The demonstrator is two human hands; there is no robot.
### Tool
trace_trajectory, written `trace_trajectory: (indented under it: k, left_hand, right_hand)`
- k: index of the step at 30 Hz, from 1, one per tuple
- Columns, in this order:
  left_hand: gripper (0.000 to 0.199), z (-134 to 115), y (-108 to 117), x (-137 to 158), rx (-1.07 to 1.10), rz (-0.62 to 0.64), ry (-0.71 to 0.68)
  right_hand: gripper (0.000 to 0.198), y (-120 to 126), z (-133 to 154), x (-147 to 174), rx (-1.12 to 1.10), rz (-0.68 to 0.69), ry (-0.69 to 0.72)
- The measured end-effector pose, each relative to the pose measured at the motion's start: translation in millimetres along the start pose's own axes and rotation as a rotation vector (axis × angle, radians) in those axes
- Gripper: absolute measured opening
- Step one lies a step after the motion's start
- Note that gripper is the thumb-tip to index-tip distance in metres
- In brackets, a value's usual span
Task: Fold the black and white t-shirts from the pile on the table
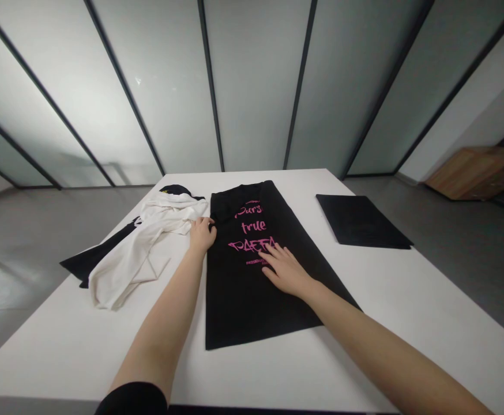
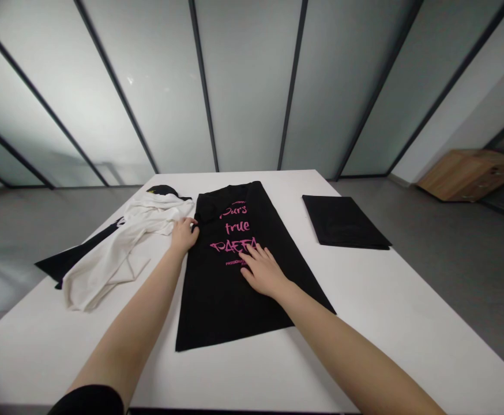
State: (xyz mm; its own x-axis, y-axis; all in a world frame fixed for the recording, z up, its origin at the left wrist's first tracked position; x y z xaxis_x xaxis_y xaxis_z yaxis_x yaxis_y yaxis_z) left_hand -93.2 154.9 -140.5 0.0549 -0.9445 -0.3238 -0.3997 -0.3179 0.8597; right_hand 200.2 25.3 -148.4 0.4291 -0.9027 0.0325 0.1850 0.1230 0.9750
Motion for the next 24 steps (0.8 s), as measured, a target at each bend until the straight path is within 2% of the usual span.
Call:
trace_trajectory:
  k: [2,4,8,13,18,20,22,24]
  left_hand:
    - [0.031,-9,2,2,-0.001,0.006,-0.053]
    - [0.041,-19,-1,4,-0.007,0.058,-0.087]
    - [0.062,-32,-12,0,-0.016,0.16,-0.043]
    - [0.052,-37,-17,-9,0.098,0.133,-0.014]
    - [0.037,-37,-18,-10,0.207,0.25,-0.137]
    - [0.035,-36,-13,-10,0.156,0.15,-0.211]
    - [0.046,-35,-8,-10,0.08,0.013,-0.256]
    - [0.057,-32,-9,-10,0.007,0.01,-0.239]
  right_hand:
    - [0.06,1,2,1,0.005,0.003,-0.007]
    - [0.059,2,4,0,0.019,-0.007,-0.013]
    - [0.058,3,5,-1,0.03,-0.015,-0.012]
    - [0.057,3,3,-1,0.016,-0.016,-0.005]
    - [0.057,2,2,-1,0.018,-0.021,-0.003]
    - [0.057,1,1,-1,0.017,-0.024,-0.001]
    - [0.057,1,1,-2,0.018,-0.025,0.002]
    - [0.057,1,2,-2,0.02,-0.022,0.003]
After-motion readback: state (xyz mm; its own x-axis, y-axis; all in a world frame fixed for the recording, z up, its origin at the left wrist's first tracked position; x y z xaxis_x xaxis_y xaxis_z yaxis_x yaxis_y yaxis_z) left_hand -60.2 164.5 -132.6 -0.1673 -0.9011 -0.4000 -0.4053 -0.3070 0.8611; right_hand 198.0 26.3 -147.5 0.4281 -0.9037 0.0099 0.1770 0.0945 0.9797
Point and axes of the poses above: each hand's wrist, its own x-axis away from the middle knuckle, its own y-axis out of the back of the hand, z = x × y, the point moved 4 cm from there along -x, towards the middle knuckle, and after that the axes turned 6 degrees about x, right-handed, at the moved point
